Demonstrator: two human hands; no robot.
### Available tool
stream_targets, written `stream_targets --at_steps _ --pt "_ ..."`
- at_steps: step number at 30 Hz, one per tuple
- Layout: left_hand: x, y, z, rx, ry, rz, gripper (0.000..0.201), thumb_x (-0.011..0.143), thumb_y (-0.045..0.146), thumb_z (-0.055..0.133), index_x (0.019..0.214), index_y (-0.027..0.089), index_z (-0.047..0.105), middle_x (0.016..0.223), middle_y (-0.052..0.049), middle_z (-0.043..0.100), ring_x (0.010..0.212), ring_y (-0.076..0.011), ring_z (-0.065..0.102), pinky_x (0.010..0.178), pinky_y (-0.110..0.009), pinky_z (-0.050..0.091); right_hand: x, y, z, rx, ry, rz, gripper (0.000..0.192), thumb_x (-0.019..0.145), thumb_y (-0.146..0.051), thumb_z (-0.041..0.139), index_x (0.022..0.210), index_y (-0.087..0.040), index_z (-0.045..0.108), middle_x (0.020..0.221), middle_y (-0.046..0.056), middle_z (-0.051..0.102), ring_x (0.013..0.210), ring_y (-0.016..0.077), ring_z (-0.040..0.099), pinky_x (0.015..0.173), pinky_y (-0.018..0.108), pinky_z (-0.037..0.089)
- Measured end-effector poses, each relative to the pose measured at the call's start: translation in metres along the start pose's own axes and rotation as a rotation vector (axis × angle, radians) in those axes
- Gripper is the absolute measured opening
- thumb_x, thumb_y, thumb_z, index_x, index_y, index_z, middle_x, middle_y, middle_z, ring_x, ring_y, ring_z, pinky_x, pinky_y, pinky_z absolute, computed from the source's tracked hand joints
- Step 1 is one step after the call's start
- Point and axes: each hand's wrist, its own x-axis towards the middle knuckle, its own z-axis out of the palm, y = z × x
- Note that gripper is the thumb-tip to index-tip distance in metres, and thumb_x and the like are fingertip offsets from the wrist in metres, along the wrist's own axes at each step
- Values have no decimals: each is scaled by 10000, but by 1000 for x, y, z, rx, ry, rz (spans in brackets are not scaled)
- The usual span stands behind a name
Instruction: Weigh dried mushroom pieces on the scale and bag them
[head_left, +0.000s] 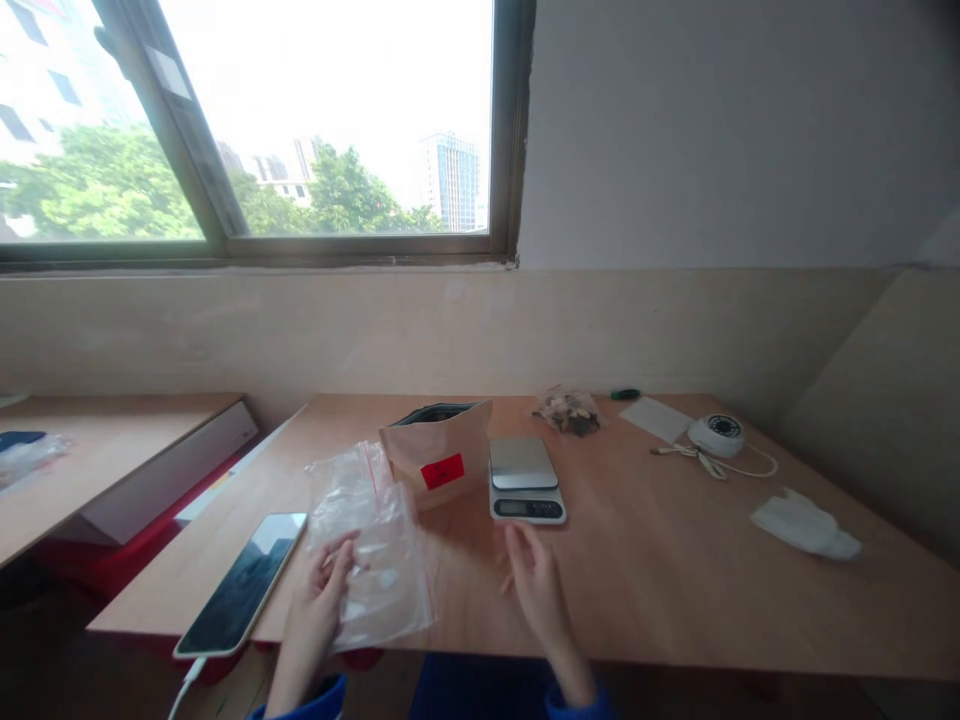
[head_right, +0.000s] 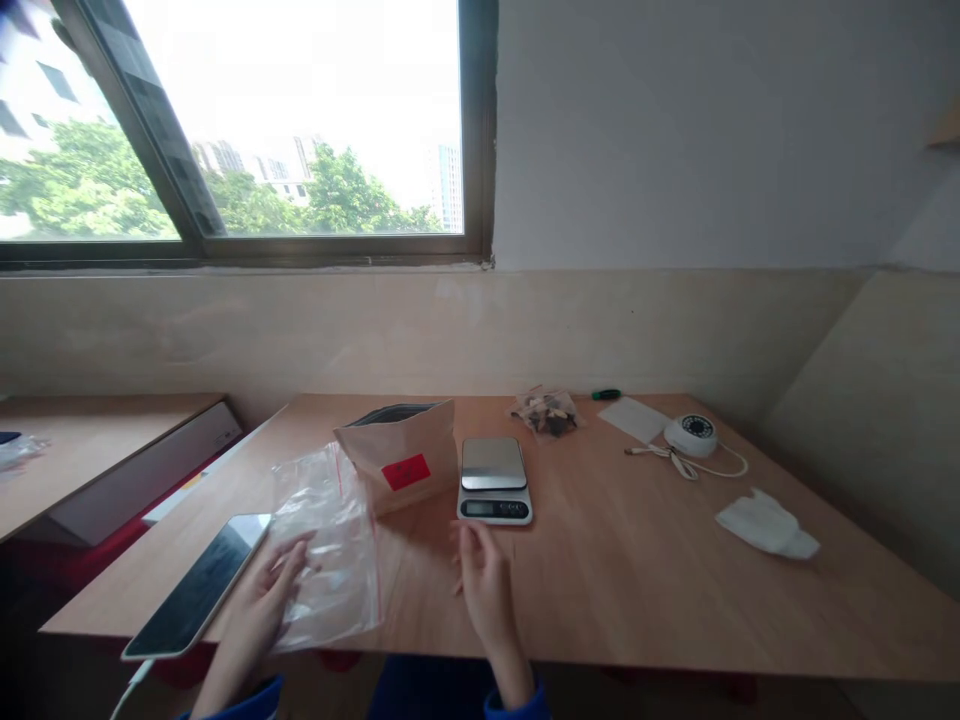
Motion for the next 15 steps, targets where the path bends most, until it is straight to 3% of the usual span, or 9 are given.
stream_targets --at_steps 2,5,7,9,10,12,14,15 --pt "20 4 -19 78 88 7 784 470 714 658 1017 156 595 613 -6 618 349 -74 366 328 -199 242 45 2 -31 -182 153 -162 415 849 -519 430 929 -164 630 892 105 662 687 193 617 513 282 521" --pt "57 13 -31 258 184 56 737 627 703 525 1126 162 565 677 -39 640 367 -107 401 348 -225 288 127 12 -72 -492 229 -373 299 850 -354 420 943 -155 621 964 132 642 909 241 596 829 398 484" --pt "79 21 -27 458 272 83 677 729 608 469 1198 123 527 800 -105 666 586 -212 587 514 -307 456 177 24 -90 -707 254 -390 291 813 -254 442 1008 -116 607 1053 181 604 1040 274 542 918 421 421" --pt "94 25 -17 676 411 98 768 773 533 463 1338 24 360 1012 -209 635 915 -335 608 751 -443 483 214 37 -100 -898 271 -325 335 769 -186 475 1069 -84 585 1140 221 557 1098 304 503 939 441 385" --pt "98 25 -11 756 478 153 801 788 515 456 1376 -1 285 1144 -261 569 1051 -372 553 843 -493 446 226 44 -104 -977 253 -294 347 746 -164 498 1072 -83 585 1154 228 549 1105 317 495 940 450 373" --pt "100 20 1 905 514 314 753 826 516 419 1422 94 237 1364 -260 385 1244 -394 397 959 -550 353 240 56 -109 -1077 233 -278 348 735 -145 513 1069 -94 597 1167 226 543 1088 323 500 918 442 377" --pt "100 9 11 1015 430 407 612 856 497 387 1401 227 322 1477 -173 254 1335 -377 271 1018 -558 282 242 66 -114 -1092 265 -281 308 754 -155 501 1035 -110 620 1146 215 555 1040 314 524 869 422 402" --pt "101 1 15 1057 363 378 561 858 491 391 1371 264 379 1498 -143 228 1348 -388 239 1023 -573 261 240 69 -116 -1066 294 -275 282 764 -167 493 1004 -117 633 1125 205 567 1005 304 541 838 410 416"
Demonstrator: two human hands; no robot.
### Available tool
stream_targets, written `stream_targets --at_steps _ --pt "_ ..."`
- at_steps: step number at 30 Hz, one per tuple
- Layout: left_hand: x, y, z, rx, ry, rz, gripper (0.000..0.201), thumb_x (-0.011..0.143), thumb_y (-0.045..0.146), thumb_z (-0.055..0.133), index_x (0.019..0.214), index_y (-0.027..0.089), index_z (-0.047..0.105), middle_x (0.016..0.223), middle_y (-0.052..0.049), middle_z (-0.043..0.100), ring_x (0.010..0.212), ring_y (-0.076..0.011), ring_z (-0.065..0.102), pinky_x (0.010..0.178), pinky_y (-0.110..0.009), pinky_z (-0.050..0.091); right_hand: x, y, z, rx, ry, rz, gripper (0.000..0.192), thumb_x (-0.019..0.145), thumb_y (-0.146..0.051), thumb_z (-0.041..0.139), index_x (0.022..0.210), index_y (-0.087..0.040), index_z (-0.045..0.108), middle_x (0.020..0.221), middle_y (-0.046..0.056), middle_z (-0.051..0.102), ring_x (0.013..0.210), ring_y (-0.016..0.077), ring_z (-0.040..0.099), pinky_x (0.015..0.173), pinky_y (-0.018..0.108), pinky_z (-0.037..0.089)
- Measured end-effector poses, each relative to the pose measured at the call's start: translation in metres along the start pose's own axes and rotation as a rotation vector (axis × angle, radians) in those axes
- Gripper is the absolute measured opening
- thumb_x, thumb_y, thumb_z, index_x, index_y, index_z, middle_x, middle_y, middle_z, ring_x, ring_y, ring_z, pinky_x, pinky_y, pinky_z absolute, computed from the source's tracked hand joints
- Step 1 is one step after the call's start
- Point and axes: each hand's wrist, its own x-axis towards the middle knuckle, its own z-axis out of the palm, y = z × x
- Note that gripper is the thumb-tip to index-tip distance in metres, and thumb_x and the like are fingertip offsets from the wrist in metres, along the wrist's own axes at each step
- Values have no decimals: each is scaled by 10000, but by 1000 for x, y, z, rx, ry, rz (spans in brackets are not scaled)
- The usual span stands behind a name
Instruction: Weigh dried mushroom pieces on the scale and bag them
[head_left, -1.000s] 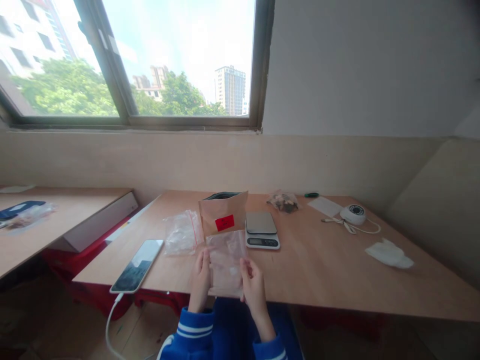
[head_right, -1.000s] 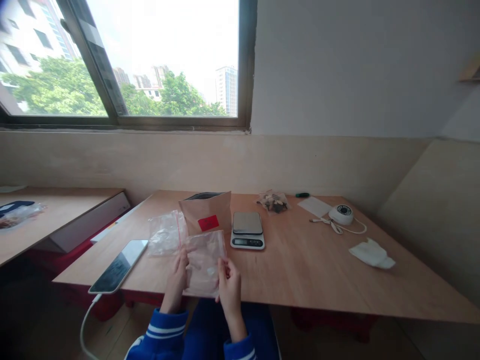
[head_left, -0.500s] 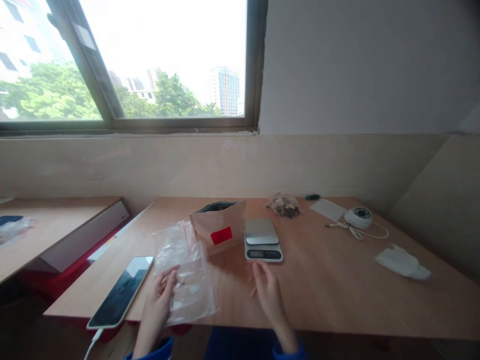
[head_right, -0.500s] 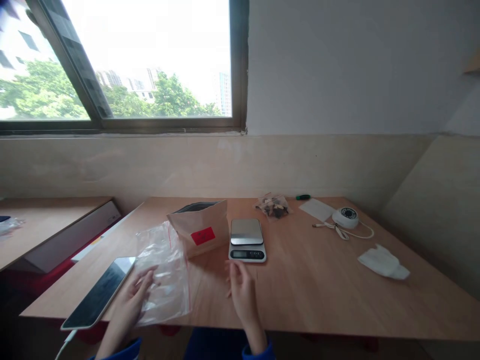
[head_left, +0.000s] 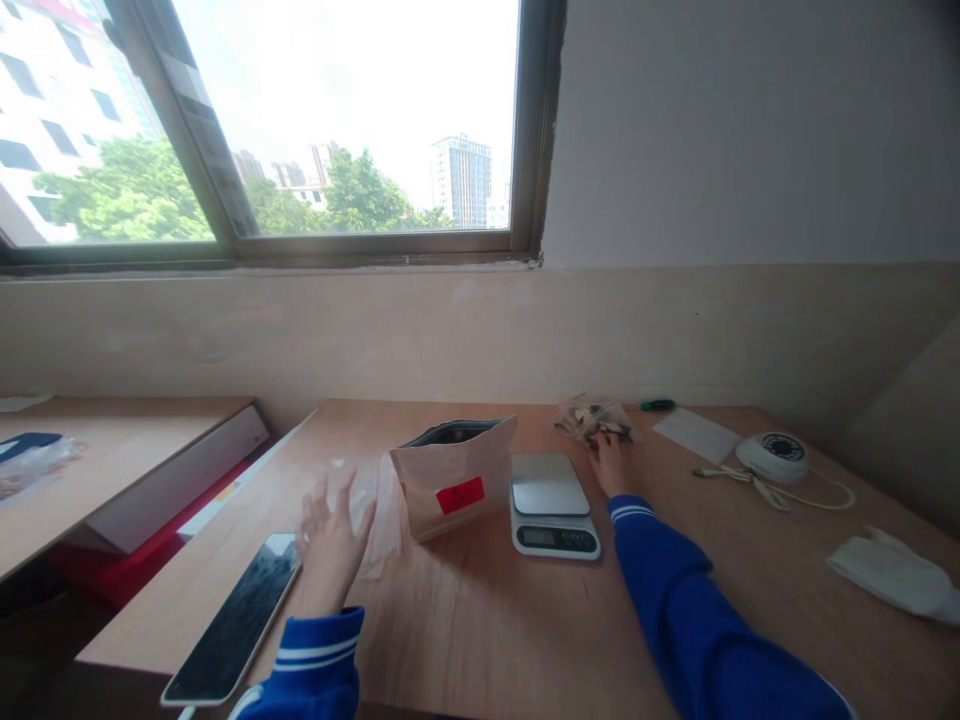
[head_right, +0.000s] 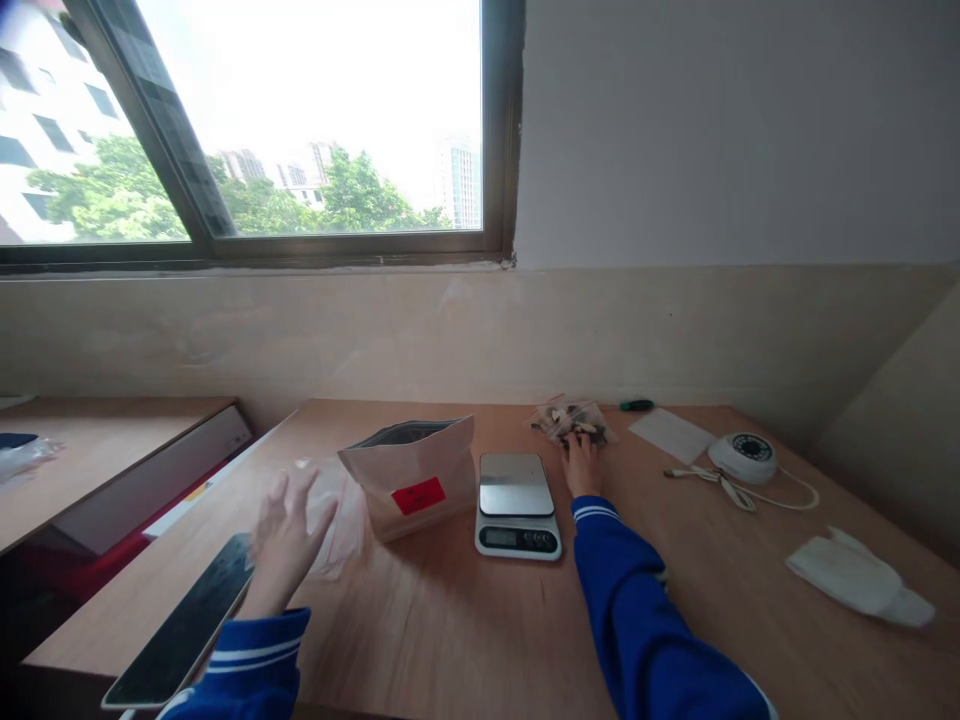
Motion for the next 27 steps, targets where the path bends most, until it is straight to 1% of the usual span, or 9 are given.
stream_targets --at_steps 5,9,12,14,16,19,21,24,27 --pt "-1 -2 44 68 -303 -92 565 825 527 429 1344 306 433 1522 -148 179 1336 -493 171 992 -691 121 -17 10 -28 137 19 103 200 763 -242 504 851 -161 664 854 116 664 762 241 609 683 352 455" --pt "19 3 60 11 -345 -84 556 833 531 398 1332 293 451 1523 -162 170 1348 -493 124 976 -709 99 -48 -6 -95 363 207 111 320 792 -403 495 914 -158 661 847 123 690 798 253 629 717 365 469" --pt "32 13 51 -63 -395 -85 552 823 512 426 1305 248 483 1511 -188 192 1346 -490 140 980 -708 110 -87 -38 -156 583 349 115 407 803 -489 499 1001 -159 635 984 132 677 862 233 633 773 357 480" --pt "28 22 33 -143 -313 -105 561 837 505 397 1313 216 462 1511 -202 175 1351 -475 150 990 -694 132 -117 -64 -186 697 387 169 441 802 -510 519 1057 -163 613 1004 130 665 819 211 635 722 329 494" --pt "11 32 8 -246 -79 -143 526 870 472 325 1299 195 454 1505 -191 196 1364 -425 167 1006 -667 165 -146 -88 -200 786 424 287 469 796 -521 540 1096 -165 596 938 116 663 768 198 630 658 298 494" --pt "-41 51 -26 -610 105 -285 444 867 430 320 1173 178 521 1273 -158 520 1207 -307 456 993 -519 341 -181 -120 -191 898 390 436 481 788 -543 544 1081 -164 591 873 93 657 693 182 617 578 262 479" --pt "-82 65 -37 -989 -69 -234 443 849 497 341 1042 174 574 1080 -119 621 996 -257 586 872 -405 460 -195 -139 -175 987 283 424 463 787 -549 540 1034 -161 595 876 89 656 688 179 614 584 260 485" --pt "-132 86 -39 -1222 -608 -34 487 814 586 391 922 169 618 906 -96 644 800 -216 600 671 -308 490 -203 -159 -155 1054 125 317 424 813 -529 510 1024 -169 587 822 65 649 664 170 598 616 272 492" --pt "-154 100 -40 -1244 -775 75 373 802 535 500 787 176 602 737 -34 601 698 -159 549 620 -242 448 -206 -164 -147 1048 104 275 401 845 -506 470 1057 -178 561 873 75 648 702 176 603 657 288 493"
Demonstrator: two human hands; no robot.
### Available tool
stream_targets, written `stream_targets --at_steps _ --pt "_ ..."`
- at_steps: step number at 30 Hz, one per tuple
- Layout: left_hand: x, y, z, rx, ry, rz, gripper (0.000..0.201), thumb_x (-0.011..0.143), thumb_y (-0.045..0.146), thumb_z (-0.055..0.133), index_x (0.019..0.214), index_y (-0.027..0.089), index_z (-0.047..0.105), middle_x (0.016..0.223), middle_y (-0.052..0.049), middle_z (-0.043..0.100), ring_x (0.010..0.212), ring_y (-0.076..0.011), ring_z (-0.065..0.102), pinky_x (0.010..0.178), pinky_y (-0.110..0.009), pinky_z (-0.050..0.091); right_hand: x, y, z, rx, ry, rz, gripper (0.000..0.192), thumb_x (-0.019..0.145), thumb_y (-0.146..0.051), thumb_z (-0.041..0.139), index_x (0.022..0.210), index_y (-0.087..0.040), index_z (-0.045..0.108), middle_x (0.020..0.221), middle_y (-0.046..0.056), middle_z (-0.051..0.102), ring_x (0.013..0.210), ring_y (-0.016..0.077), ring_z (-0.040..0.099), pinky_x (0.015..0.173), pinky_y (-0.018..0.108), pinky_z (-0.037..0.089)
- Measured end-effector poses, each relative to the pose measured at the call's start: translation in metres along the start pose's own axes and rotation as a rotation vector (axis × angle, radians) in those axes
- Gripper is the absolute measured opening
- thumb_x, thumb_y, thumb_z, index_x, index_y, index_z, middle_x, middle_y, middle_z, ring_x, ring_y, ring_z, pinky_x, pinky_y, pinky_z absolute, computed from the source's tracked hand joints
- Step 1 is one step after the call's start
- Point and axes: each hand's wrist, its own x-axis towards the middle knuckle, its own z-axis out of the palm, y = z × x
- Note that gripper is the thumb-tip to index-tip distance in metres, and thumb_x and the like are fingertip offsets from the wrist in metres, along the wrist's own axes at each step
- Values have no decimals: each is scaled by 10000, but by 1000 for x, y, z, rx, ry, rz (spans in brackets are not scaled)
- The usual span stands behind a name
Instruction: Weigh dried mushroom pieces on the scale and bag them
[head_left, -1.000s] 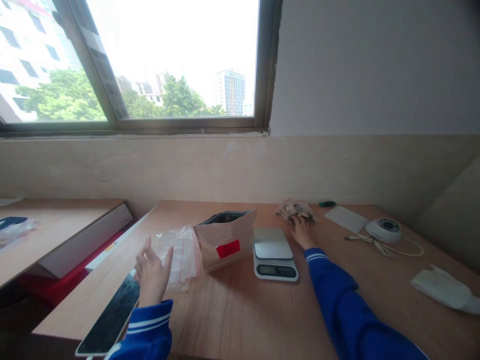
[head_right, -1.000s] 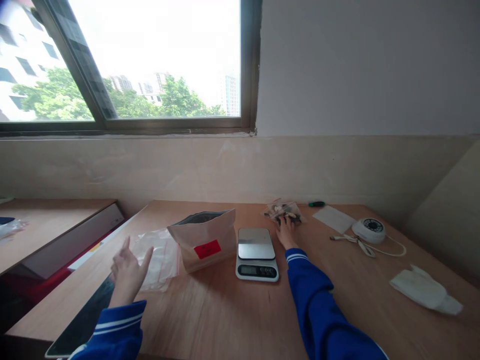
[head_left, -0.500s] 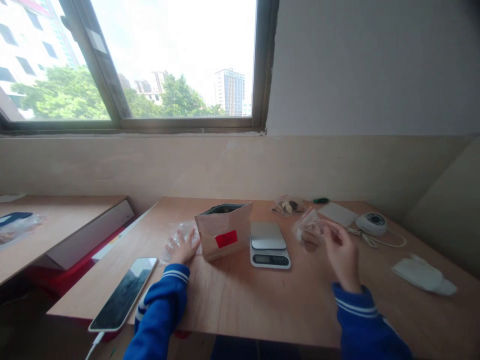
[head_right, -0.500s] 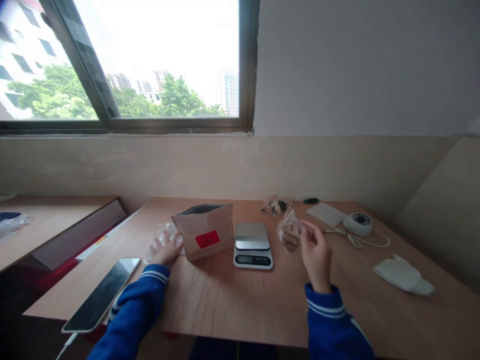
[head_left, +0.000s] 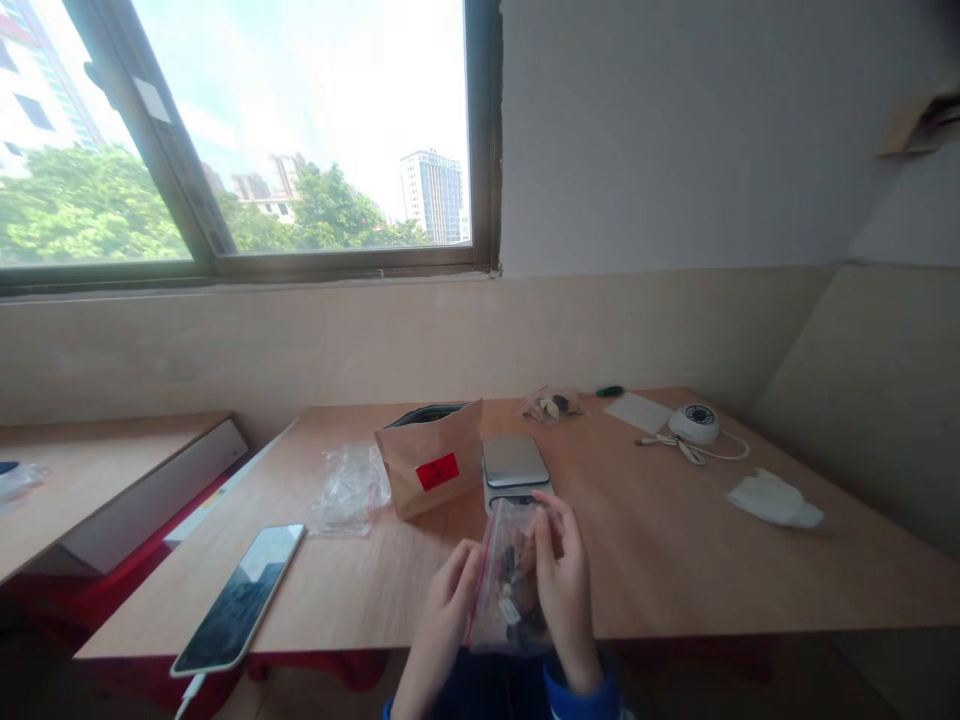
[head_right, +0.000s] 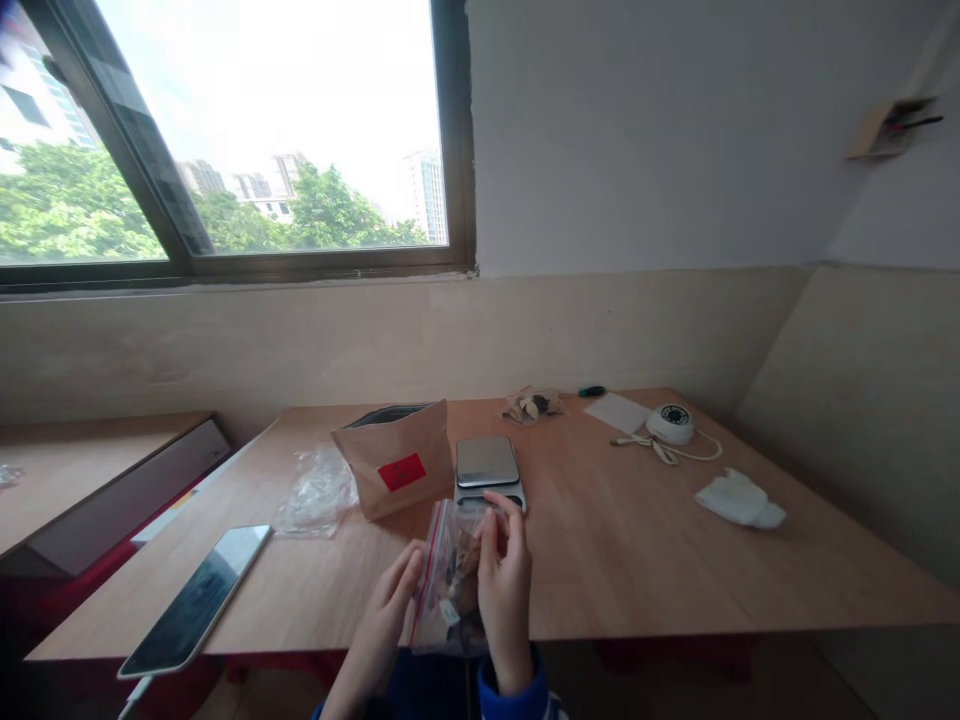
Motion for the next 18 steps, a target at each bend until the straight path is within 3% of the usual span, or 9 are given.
stream_targets --at_steps 3,6,8,11,13,16,18 --pt "-4 4 2 3 -98 -29 300 768 473 593 725 177 568 633 15 528 579 -112 476 533 -206 394 -2 8 -4 6 11 38 401 853 -492 466 1096 -178 520 943 97 642 797 200 618 688 302 493" --pt "-8 5 0 1 -198 -101 295 776 471 582 749 177 581 628 13 530 581 -118 487 533 -211 393 -4 21 -4 -27 26 35 426 848 -475 487 1154 -179 475 985 105 625 858 217 611 741 338 490" --pt "-8 3 1 -1 -184 -89 291 773 465 589 745 175 577 660 5 543 621 -124 504 570 -214 409 -6 27 1 -130 107 -55 433 825 -462 529 1149 -179 475 1041 118 594 922 234 580 820 392 464" --pt "0 0 6 -51 -38 -21 322 750 485 607 695 178 524 626 26 498 577 -106 471 529 -204 395 -9 28 8 -283 157 -212 288 808 -428 567 965 -188 542 1015 107 570 999 251 527 905 445 409" --pt "8 -3 8 -107 82 26 365 727 514 618 655 183 480 596 37 471 556 -104 455 514 -207 397 -12 24 12 -285 -14 -214 192 838 -387 539 856 -197 554 907 71 586 921 222 558 854 393 446" --pt "17 -9 5 -161 217 85 394 694 514 653 621 182 454 590 38 466 574 -108 459 553 -218 416 -17 20 15 -213 -376 -143 129 848 -320 540 846 -200 589 820 30 608 733 163 593 687 281 492" --pt "19 -14 3 -171 271 114 393 684 496 674 609 180 452 587 40 460 582 -107 458 571 -220 412 -19 20 16 -182 -465 -134 106 828 -291 574 865 -199 610 829 26 623 715 155 604 647 256 494"
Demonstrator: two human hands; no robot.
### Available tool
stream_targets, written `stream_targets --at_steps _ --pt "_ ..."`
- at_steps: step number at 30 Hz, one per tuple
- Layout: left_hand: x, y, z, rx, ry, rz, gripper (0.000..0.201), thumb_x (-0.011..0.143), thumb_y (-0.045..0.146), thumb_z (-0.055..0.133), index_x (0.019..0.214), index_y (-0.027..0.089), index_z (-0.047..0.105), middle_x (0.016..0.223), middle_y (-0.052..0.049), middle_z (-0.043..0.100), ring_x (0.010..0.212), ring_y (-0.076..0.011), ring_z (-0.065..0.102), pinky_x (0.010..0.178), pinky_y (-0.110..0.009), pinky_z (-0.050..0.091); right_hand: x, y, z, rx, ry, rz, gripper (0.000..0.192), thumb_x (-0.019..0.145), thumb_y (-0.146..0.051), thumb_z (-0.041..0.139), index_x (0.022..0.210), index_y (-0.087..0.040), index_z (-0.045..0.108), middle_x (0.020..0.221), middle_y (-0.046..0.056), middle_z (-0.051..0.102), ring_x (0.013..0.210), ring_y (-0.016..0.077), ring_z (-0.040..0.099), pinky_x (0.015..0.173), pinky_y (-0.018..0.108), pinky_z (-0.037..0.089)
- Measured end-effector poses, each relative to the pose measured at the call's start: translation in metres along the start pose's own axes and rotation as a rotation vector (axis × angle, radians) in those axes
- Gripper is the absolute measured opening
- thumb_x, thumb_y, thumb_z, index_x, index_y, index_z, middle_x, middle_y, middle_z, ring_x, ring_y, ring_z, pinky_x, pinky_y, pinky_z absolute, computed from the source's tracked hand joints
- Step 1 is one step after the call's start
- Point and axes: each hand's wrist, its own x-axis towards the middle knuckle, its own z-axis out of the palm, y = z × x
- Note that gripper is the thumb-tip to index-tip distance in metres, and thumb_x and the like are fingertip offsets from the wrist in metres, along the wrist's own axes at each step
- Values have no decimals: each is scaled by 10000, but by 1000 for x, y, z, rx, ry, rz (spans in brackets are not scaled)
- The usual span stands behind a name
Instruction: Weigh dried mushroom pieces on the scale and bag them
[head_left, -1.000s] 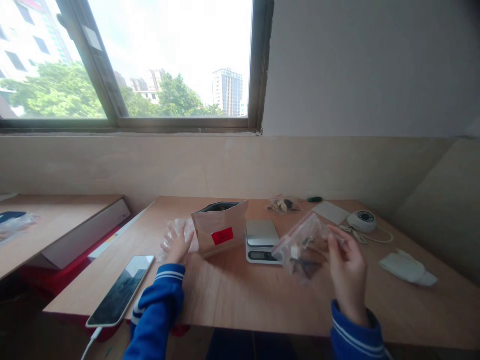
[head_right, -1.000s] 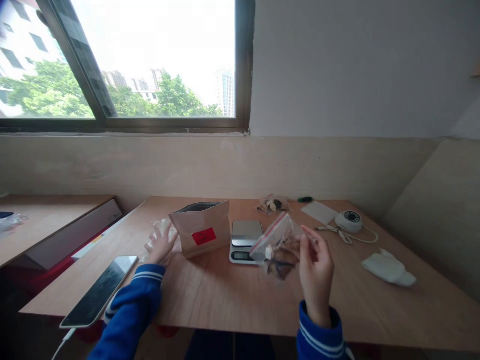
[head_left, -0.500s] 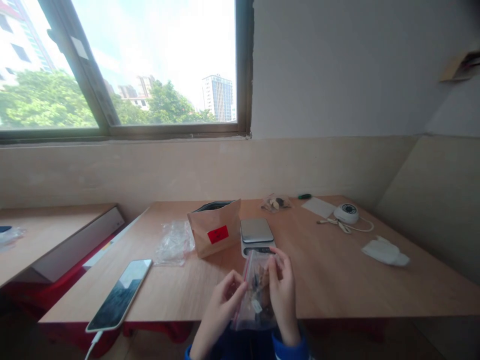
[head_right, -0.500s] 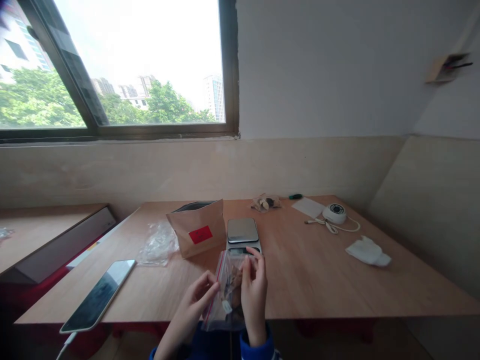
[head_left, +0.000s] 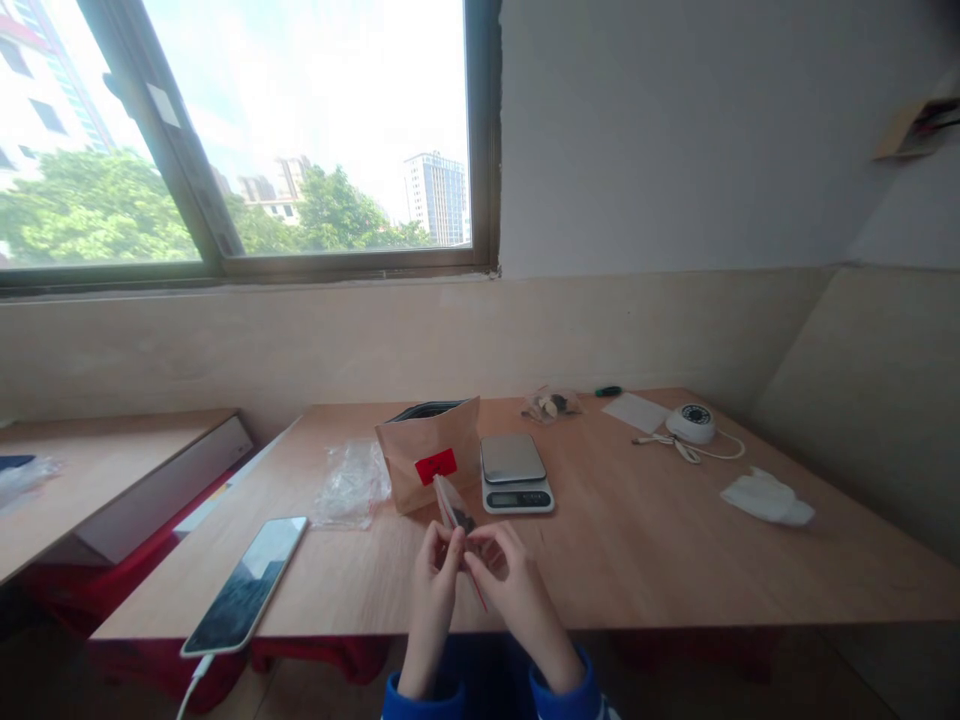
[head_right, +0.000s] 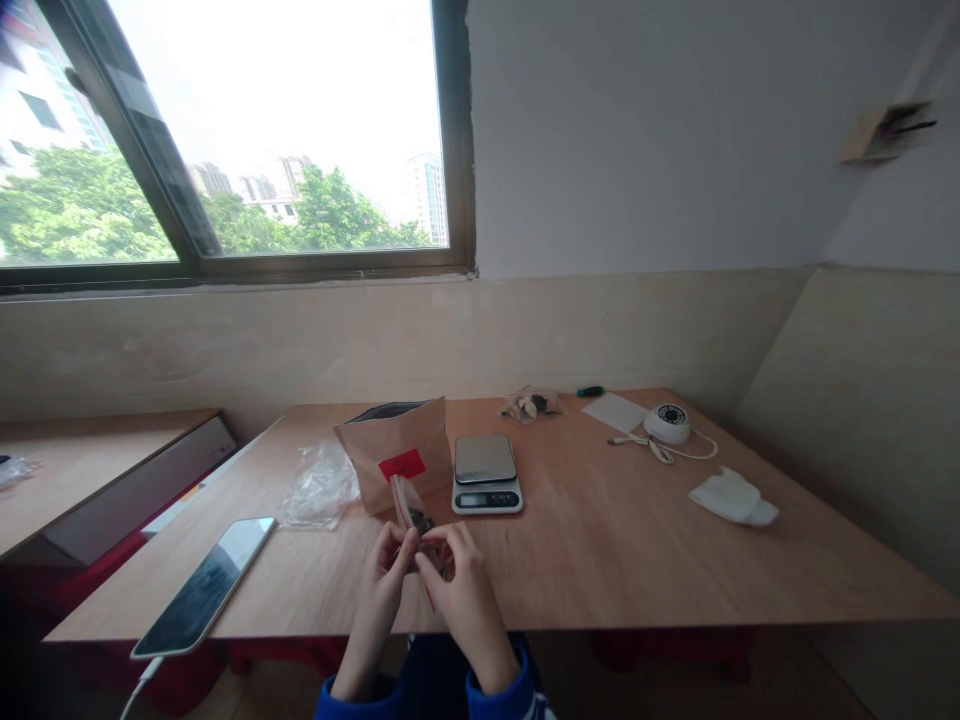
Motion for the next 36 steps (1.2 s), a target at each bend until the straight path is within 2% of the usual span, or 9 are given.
stream_targets --at_steps 9,19,21,24,26,30,32,34,36 --pt "0 -13 -4 32 71 60 382 687 480 685 593 168 485 583 28 491 594 -112 469 596 -225 401 -2 -3 4 -107 -20 -48 103 828 -188 571 754 -192 643 803 31 610 740 160 617 684 247 481" --pt "-2 -13 4 111 -69 93 284 751 416 640 672 167 527 618 14 538 611 -124 493 605 -235 401 -3 1 0 -48 146 -55 143 830 -222 561 714 -184 637 733 29 635 705 159 610 669 245 476" --pt "-4 -12 8 131 -85 109 281 772 408 620 666 170 514 628 15 526 621 -123 489 612 -234 396 -1 7 -10 -51 215 -51 148 831 -260 561 731 -186 641 753 38 651 727 169 618 684 259 485" --pt "-7 -5 8 149 -72 123 305 787 404 607 637 179 467 613 30 465 602 -109 451 597 -225 375 4 15 -34 -11 464 17 195 814 -350 577 751 -172 628 777 62 675 723 189 635 684 291 509" --pt "-8 1 3 166 -103 112 327 776 408 622 614 181 452 594 35 438 584 -105 433 581 -222 365 8 13 -50 65 562 75 252 798 -411 586 779 -162 621 796 82 693 728 203 653 688 313 525" --pt "-5 3 -6 93 -225 121 368 824 498 514 653 174 544 741 -37 565 745 -158 540 676 -259 427 23 -11 -65 195 496 102 297 786 -457 592 809 -161 614 806 86 703 697 190 659 653 306 537" --pt "-3 -4 -8 26 -204 80 325 824 499 515 847 189 611 951 -72 615 912 -194 573 772 -290 456 34 -25 -65 237 431 117 304 783 -464 595 822 -164 613 753 62 689 617 159 634 575 269 523" --pt "-2 -13 -8 -41 -211 -9 411 767 444 624 1114 234 557 1154 -82 591 1054 -218 560 863 -321 463 44 -34 -62 260 284 153 316 774 -473 601 827 -162 616 698 38 669 551 137 604 517 245 502" --pt "-2 -22 -7 -116 -236 -86 610 700 405 706 1243 261 467 1258 -93 552 1127 -244 542 911 -357 466 53 -38 -61 245 85 178 325 762 -471 610 847 -158 629 704 35 667 552 137 602 510 246 502"
